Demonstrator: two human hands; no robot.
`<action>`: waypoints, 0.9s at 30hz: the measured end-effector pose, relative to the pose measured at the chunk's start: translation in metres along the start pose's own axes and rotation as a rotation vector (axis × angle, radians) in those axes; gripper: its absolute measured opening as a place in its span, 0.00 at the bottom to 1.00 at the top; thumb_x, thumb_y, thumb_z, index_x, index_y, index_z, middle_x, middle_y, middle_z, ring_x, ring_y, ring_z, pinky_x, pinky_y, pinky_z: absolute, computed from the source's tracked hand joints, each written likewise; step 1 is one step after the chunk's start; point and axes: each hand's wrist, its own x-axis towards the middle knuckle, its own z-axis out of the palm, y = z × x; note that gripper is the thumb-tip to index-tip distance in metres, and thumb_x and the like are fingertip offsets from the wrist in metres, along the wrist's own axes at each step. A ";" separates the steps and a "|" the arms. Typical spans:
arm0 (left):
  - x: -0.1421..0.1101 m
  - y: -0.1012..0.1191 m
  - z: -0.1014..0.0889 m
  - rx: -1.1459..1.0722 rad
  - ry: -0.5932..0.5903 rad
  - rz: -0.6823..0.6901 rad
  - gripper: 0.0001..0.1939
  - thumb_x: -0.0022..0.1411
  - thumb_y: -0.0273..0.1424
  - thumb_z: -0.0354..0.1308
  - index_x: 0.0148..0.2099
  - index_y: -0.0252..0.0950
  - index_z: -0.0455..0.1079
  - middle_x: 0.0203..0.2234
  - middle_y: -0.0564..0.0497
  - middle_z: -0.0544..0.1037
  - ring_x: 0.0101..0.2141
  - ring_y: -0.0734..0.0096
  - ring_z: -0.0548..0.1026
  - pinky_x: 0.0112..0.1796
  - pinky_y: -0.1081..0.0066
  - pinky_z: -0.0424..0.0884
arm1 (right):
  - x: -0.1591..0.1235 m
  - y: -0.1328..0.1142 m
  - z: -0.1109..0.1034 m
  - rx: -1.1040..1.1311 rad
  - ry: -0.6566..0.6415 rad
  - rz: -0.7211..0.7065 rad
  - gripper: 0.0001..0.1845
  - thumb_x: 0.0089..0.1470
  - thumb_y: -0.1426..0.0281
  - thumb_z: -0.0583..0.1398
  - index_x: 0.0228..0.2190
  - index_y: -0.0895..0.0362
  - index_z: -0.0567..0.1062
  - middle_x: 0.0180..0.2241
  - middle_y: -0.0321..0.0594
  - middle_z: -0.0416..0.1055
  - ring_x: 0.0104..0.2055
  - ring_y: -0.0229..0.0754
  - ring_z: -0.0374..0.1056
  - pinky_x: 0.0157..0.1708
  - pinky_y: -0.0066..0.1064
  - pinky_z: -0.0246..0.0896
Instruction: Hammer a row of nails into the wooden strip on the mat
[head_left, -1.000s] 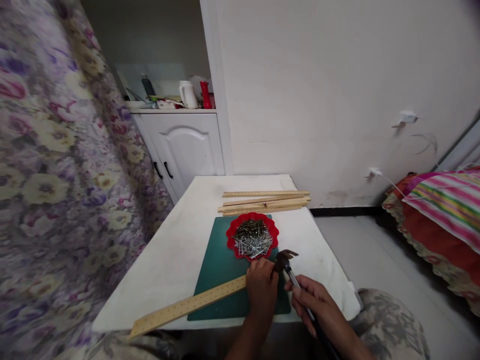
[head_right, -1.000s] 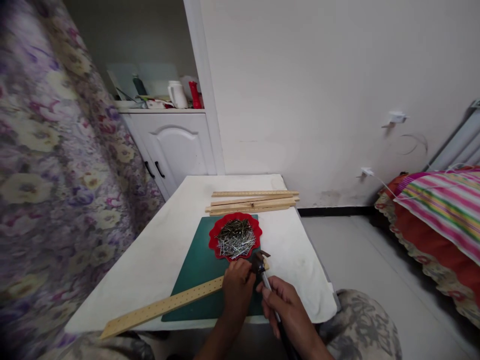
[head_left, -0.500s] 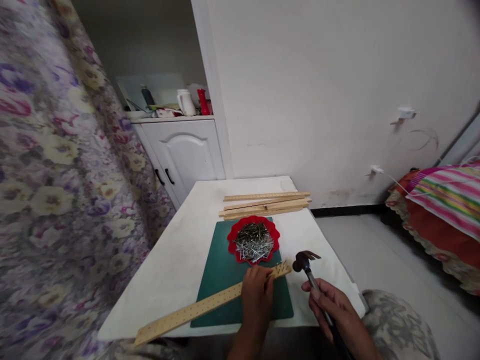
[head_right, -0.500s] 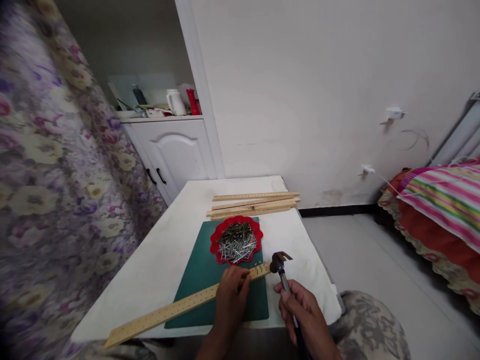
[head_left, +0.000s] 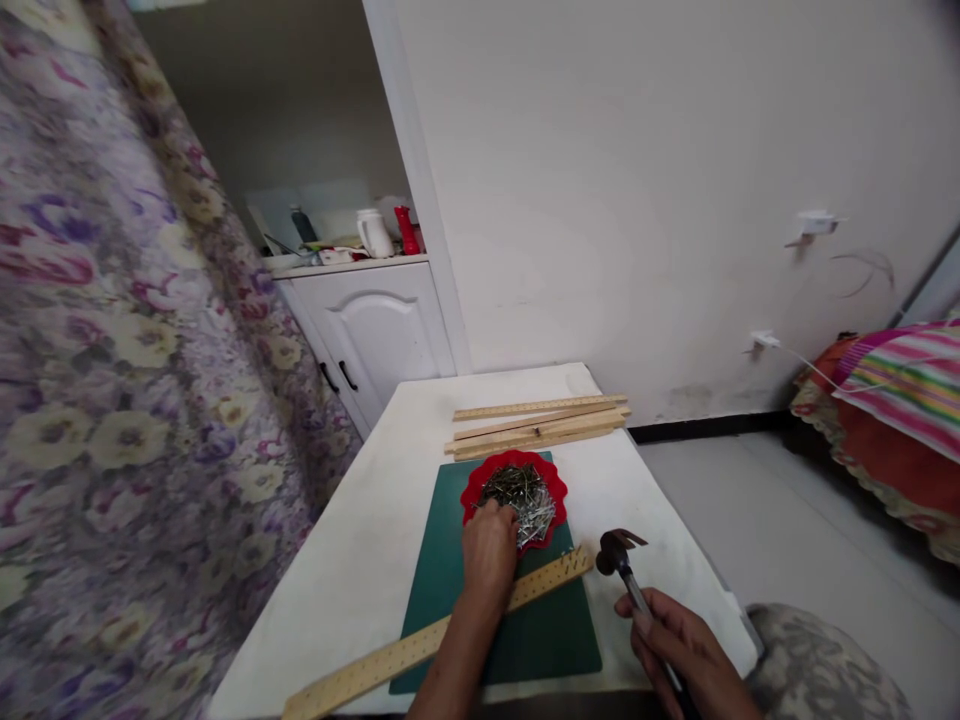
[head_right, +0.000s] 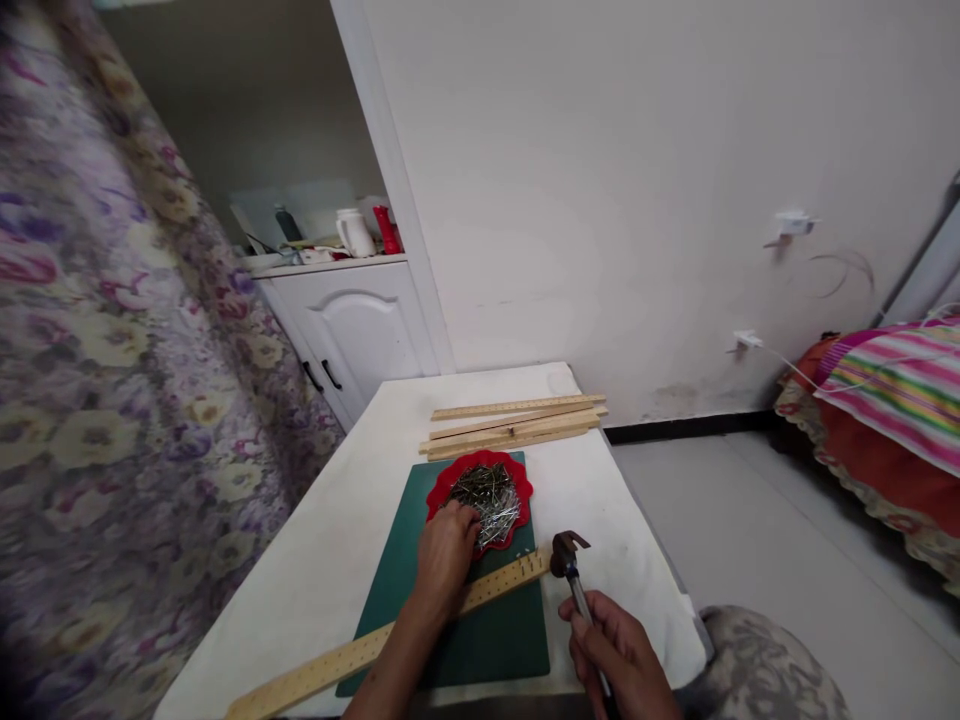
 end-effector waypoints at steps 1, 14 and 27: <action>0.001 0.002 0.000 0.036 -0.020 -0.017 0.11 0.63 0.28 0.48 0.36 0.37 0.72 0.35 0.47 0.73 0.36 0.66 0.72 0.34 0.70 0.61 | 0.001 0.000 0.001 0.006 0.008 0.001 0.24 0.48 0.49 0.60 0.32 0.58 0.68 0.15 0.26 0.60 0.09 0.25 0.47 0.10 0.20 0.35; -0.016 -0.008 -0.020 -0.195 0.145 0.005 0.11 0.63 0.26 0.45 0.34 0.36 0.68 0.32 0.47 0.71 0.35 0.66 0.70 0.35 0.70 0.62 | 0.011 0.000 0.009 -0.019 -0.013 -0.018 0.22 0.51 0.51 0.59 0.34 0.58 0.68 0.15 0.25 0.61 0.08 0.25 0.46 0.10 0.20 0.35; -0.099 0.025 -0.010 -0.916 -0.147 0.249 0.08 0.60 0.30 0.50 0.29 0.36 0.65 0.25 0.52 0.70 0.28 0.72 0.67 0.31 0.74 0.62 | 0.012 0.000 0.045 -0.131 0.206 -0.127 0.16 0.41 0.62 0.66 0.31 0.56 0.69 0.24 0.28 0.63 0.13 0.27 0.50 0.09 0.21 0.47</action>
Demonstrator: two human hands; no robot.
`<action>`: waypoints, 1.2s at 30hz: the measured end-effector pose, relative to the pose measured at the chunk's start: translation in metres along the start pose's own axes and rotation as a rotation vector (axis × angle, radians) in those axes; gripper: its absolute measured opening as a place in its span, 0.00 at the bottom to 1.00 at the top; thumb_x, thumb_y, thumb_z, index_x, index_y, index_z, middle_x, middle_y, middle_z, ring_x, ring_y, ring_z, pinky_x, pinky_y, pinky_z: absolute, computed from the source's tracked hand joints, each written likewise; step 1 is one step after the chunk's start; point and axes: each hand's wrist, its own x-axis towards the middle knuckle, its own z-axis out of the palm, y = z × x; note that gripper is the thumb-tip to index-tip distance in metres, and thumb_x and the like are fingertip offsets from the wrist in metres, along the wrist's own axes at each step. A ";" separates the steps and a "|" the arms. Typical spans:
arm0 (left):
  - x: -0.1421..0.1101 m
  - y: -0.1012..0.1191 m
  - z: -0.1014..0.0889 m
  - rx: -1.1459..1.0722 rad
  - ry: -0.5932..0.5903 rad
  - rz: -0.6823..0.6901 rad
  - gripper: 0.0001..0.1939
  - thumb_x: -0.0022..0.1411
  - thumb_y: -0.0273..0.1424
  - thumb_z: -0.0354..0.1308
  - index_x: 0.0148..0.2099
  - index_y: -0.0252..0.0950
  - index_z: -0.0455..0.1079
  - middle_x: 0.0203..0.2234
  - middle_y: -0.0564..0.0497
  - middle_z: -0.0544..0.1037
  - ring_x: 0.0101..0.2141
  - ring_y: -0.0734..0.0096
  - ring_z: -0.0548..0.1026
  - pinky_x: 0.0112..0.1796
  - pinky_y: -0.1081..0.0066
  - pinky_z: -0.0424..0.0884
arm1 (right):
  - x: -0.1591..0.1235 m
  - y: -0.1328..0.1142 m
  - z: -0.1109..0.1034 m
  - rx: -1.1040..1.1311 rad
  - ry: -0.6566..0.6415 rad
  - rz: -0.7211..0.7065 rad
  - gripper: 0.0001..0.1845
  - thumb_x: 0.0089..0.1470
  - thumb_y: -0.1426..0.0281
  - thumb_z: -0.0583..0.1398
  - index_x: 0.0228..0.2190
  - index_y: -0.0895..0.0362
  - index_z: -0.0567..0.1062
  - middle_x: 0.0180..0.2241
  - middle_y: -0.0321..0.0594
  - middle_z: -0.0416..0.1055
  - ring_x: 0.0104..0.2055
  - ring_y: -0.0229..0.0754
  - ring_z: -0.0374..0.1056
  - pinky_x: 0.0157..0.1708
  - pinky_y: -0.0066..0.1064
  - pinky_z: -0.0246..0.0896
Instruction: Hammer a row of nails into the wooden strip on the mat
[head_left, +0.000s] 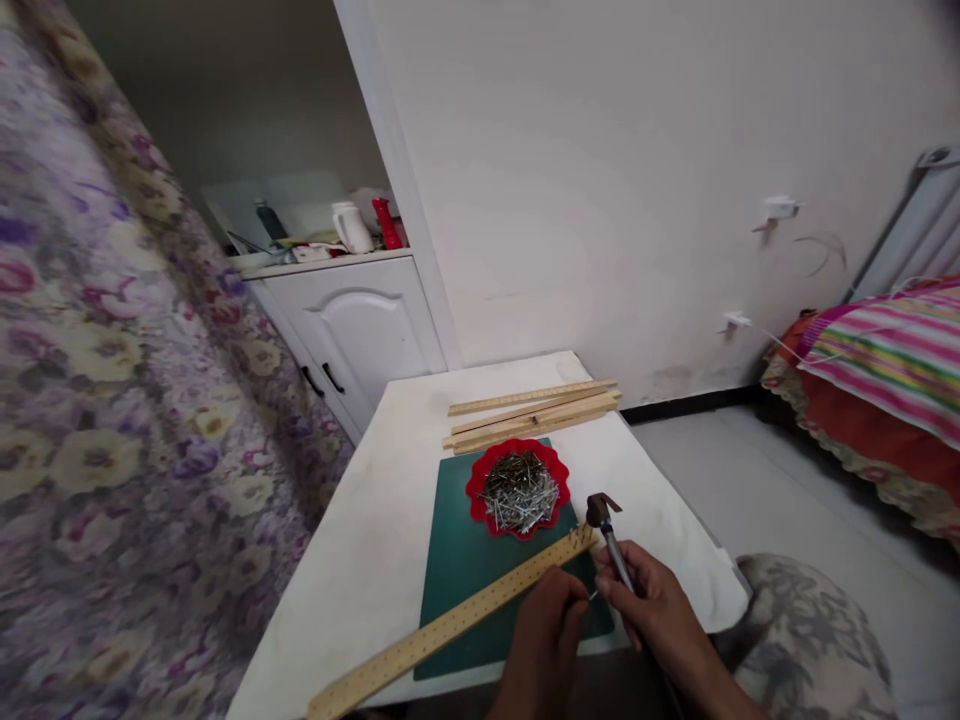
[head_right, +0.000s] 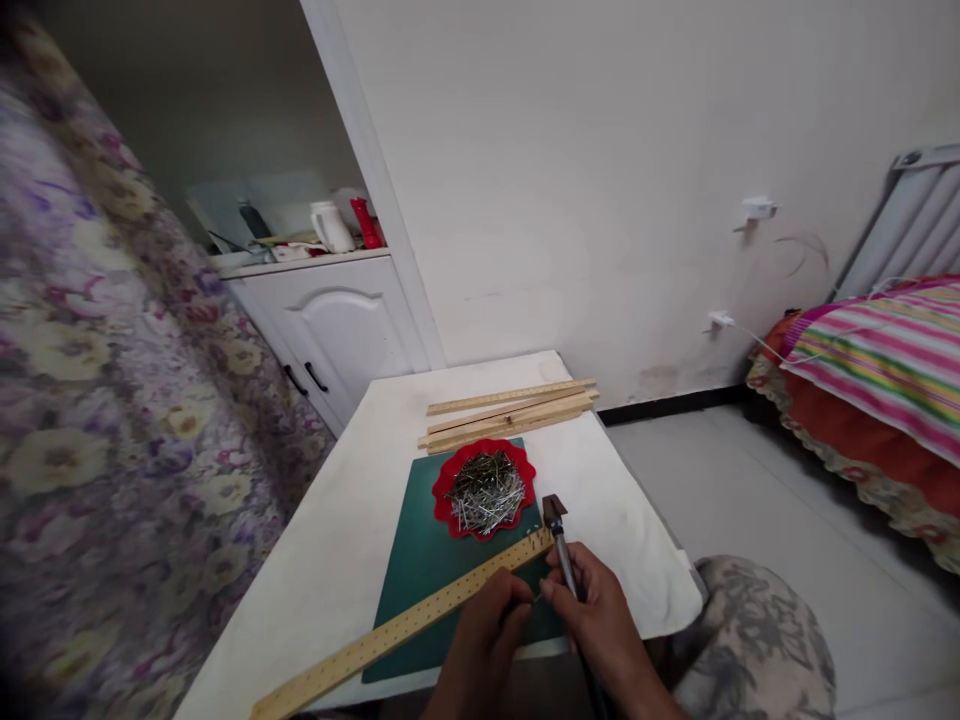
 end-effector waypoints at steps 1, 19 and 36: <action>-0.004 -0.002 0.002 -0.040 -0.001 -0.011 0.08 0.60 0.31 0.50 0.29 0.36 0.66 0.25 0.52 0.70 0.28 0.72 0.67 0.31 0.74 0.62 | -0.002 0.002 0.000 -0.003 0.006 0.006 0.16 0.41 0.63 0.66 0.31 0.55 0.69 0.24 0.28 0.62 0.13 0.27 0.50 0.08 0.21 0.47; -0.010 -0.024 0.051 -1.090 0.270 -0.359 0.14 0.42 0.37 0.68 0.29 0.33 0.72 0.16 0.52 0.75 0.21 0.72 0.72 0.28 0.72 0.66 | -0.016 0.019 -0.003 0.124 -0.036 0.030 0.21 0.43 0.56 0.65 0.32 0.57 0.66 0.17 0.29 0.68 0.10 0.26 0.50 0.09 0.19 0.44; 0.047 -0.038 0.020 0.122 0.352 0.006 0.10 0.63 0.31 0.50 0.33 0.37 0.72 0.29 0.52 0.74 0.32 0.70 0.71 0.36 0.72 0.65 | -0.019 0.026 -0.023 0.082 -0.024 0.076 0.20 0.47 0.55 0.62 0.34 0.57 0.67 0.21 0.29 0.67 0.09 0.24 0.51 0.09 0.19 0.40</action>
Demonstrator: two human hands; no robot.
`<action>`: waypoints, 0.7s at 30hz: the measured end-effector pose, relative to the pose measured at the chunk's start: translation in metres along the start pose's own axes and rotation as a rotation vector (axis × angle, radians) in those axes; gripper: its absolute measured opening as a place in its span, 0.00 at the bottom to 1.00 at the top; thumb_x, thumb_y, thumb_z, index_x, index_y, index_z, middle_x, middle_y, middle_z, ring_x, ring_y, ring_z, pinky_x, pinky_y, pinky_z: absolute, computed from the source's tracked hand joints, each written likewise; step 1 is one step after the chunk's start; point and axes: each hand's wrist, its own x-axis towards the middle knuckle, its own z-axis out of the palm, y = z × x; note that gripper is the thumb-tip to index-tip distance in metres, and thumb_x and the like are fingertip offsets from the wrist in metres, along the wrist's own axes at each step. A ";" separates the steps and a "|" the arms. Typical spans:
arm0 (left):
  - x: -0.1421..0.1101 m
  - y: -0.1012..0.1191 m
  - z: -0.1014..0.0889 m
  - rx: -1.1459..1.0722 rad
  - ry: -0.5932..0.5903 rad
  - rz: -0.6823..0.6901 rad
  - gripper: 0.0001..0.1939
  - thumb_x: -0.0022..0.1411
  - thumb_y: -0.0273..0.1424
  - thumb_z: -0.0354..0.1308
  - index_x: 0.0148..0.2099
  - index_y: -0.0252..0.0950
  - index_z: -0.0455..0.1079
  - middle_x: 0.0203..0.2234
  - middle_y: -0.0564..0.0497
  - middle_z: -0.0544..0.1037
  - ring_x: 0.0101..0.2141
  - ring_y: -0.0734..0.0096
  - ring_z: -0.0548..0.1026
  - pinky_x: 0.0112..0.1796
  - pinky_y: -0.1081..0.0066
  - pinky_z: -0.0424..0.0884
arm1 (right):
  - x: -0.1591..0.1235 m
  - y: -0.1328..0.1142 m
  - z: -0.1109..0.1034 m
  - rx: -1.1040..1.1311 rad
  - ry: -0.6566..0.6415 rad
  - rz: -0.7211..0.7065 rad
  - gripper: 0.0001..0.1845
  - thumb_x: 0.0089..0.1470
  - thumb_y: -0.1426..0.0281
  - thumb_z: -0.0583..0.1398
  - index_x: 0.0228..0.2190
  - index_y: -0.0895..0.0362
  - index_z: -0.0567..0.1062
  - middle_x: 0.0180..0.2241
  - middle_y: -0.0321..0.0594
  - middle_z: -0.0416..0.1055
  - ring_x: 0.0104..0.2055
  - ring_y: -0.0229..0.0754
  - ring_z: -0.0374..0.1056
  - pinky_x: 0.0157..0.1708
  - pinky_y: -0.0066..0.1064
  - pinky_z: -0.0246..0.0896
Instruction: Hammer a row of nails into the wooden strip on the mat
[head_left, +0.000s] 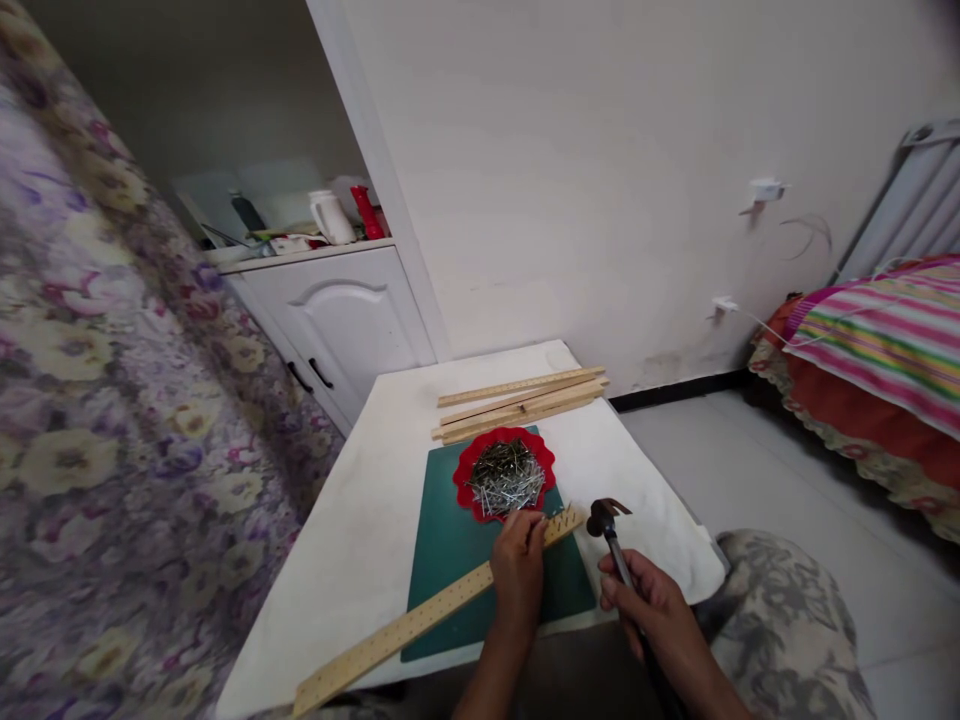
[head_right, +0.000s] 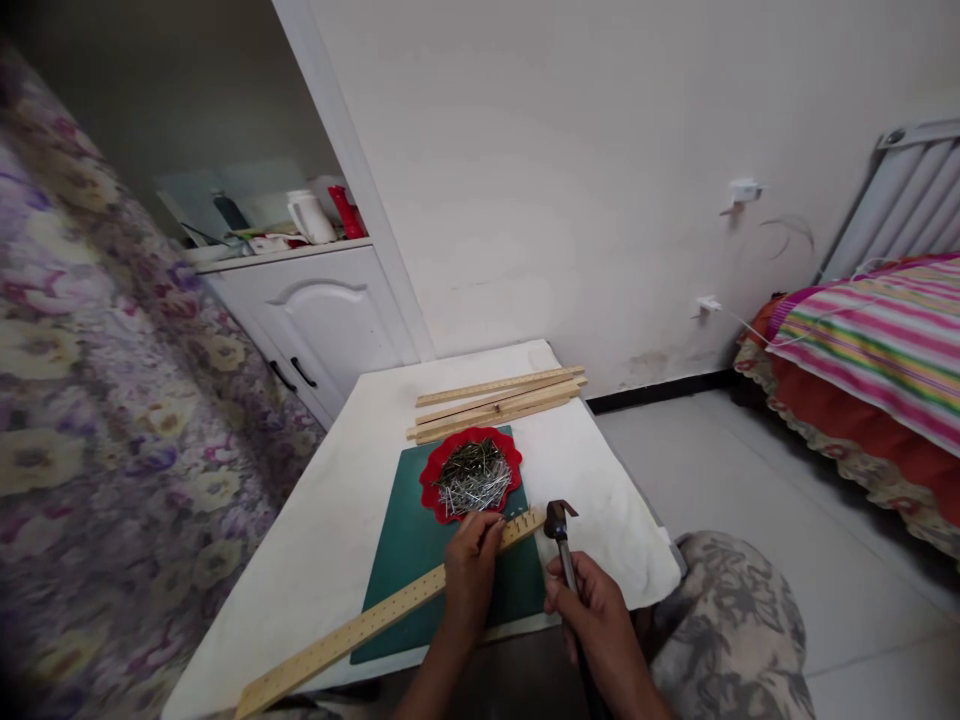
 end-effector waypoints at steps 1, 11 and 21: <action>0.000 -0.001 0.001 0.009 0.000 0.001 0.11 0.63 0.32 0.49 0.33 0.37 0.71 0.29 0.52 0.74 0.32 0.71 0.71 0.35 0.72 0.65 | 0.000 0.000 -0.001 -0.001 0.004 0.001 0.20 0.47 0.55 0.62 0.34 0.57 0.67 0.20 0.29 0.67 0.09 0.24 0.51 0.09 0.19 0.40; 0.001 -0.004 0.004 0.073 -0.014 -0.006 0.10 0.62 0.31 0.50 0.33 0.37 0.72 0.29 0.52 0.75 0.32 0.71 0.72 0.35 0.73 0.65 | 0.002 -0.001 0.000 -0.016 -0.004 0.014 0.20 0.49 0.54 0.61 0.34 0.58 0.67 0.20 0.28 0.65 0.09 0.23 0.50 0.09 0.18 0.40; 0.000 -0.006 0.006 0.062 -0.007 -0.023 0.09 0.61 0.29 0.51 0.32 0.37 0.71 0.28 0.53 0.75 0.31 0.72 0.72 0.34 0.74 0.64 | 0.010 -0.029 0.011 -0.050 -0.239 -0.001 0.18 0.56 0.55 0.55 0.35 0.58 0.67 0.18 0.29 0.66 0.09 0.26 0.53 0.09 0.20 0.38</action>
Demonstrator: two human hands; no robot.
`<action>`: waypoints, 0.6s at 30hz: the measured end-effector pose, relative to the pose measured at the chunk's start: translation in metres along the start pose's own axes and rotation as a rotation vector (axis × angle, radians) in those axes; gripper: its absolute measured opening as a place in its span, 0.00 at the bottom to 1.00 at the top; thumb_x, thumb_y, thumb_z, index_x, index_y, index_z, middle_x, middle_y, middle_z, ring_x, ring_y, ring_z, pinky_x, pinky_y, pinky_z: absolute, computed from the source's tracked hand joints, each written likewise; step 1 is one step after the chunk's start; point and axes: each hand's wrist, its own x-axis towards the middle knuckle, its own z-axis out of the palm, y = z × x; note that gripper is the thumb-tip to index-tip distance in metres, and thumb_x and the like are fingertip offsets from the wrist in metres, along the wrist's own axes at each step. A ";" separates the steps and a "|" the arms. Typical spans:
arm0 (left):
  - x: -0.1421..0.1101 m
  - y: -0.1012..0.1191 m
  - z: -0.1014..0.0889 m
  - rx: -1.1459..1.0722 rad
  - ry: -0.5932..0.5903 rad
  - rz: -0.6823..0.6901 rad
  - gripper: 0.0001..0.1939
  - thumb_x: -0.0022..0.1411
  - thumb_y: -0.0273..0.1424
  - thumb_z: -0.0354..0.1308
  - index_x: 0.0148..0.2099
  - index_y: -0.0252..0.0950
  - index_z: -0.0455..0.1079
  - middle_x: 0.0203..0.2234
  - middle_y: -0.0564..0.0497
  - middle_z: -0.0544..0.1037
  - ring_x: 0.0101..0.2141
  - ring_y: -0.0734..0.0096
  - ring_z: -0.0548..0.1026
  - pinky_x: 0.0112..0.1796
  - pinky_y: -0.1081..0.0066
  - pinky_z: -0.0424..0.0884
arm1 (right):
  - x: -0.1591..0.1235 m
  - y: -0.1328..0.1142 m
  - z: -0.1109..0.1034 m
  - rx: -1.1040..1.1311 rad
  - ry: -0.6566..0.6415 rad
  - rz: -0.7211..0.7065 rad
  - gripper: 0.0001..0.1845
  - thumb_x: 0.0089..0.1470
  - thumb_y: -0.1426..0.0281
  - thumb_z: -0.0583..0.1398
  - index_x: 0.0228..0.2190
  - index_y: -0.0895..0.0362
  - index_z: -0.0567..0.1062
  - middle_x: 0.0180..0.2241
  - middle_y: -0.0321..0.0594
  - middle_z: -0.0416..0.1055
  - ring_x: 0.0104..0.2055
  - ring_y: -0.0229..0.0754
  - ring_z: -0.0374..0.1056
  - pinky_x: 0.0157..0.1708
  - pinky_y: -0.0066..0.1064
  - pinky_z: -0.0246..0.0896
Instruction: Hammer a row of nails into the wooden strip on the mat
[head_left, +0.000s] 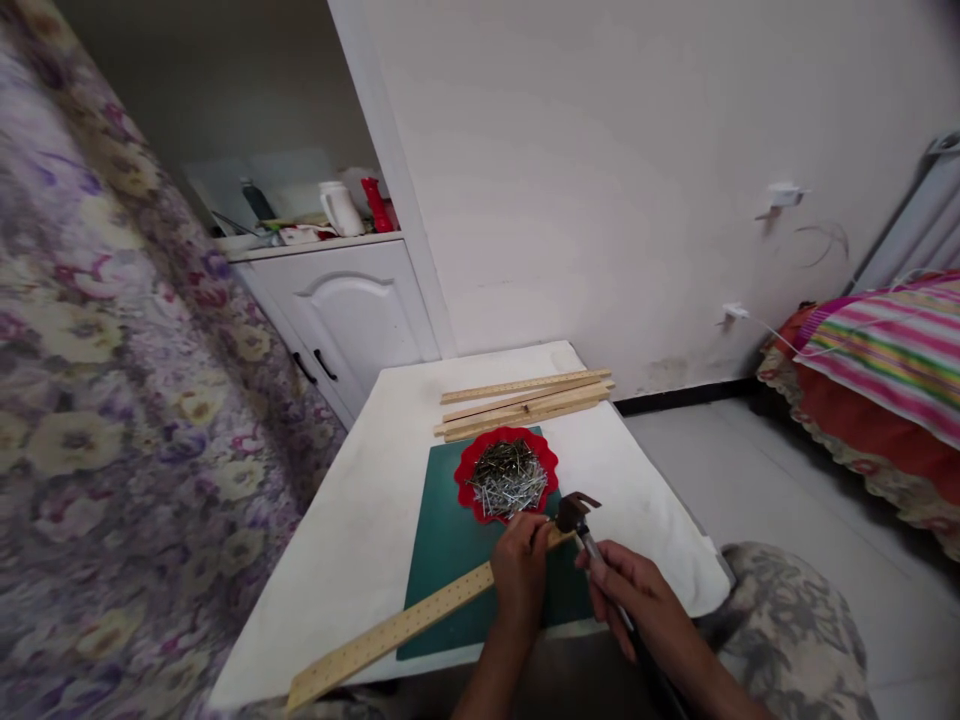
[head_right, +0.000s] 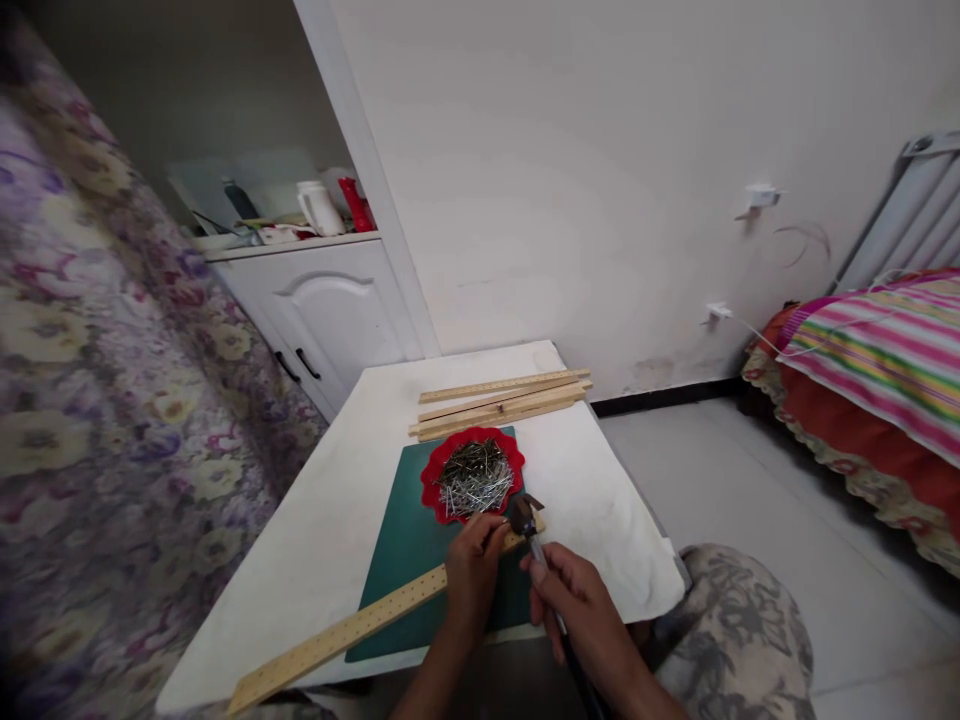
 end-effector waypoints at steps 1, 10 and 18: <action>0.000 0.000 0.001 0.005 0.000 0.001 0.09 0.60 0.29 0.50 0.32 0.37 0.71 0.28 0.53 0.75 0.31 0.72 0.72 0.34 0.74 0.64 | 0.002 -0.002 0.003 -0.009 -0.008 0.001 0.18 0.56 0.55 0.55 0.35 0.58 0.67 0.18 0.29 0.66 0.09 0.26 0.53 0.09 0.20 0.38; -0.003 -0.006 0.006 0.103 0.034 -0.021 0.11 0.58 0.26 0.49 0.24 0.36 0.65 0.23 0.54 0.70 0.27 0.74 0.68 0.29 0.75 0.60 | 0.019 0.000 0.014 -0.088 -0.035 0.007 0.18 0.54 0.53 0.56 0.30 0.57 0.66 0.17 0.27 0.63 0.09 0.26 0.51 0.09 0.20 0.39; -0.003 -0.008 0.008 0.112 0.045 0.005 0.11 0.59 0.27 0.49 0.24 0.36 0.64 0.23 0.53 0.70 0.26 0.73 0.68 0.29 0.74 0.59 | 0.018 -0.002 0.014 -0.069 -0.045 0.000 0.18 0.54 0.53 0.56 0.31 0.57 0.66 0.18 0.27 0.64 0.10 0.27 0.52 0.09 0.20 0.39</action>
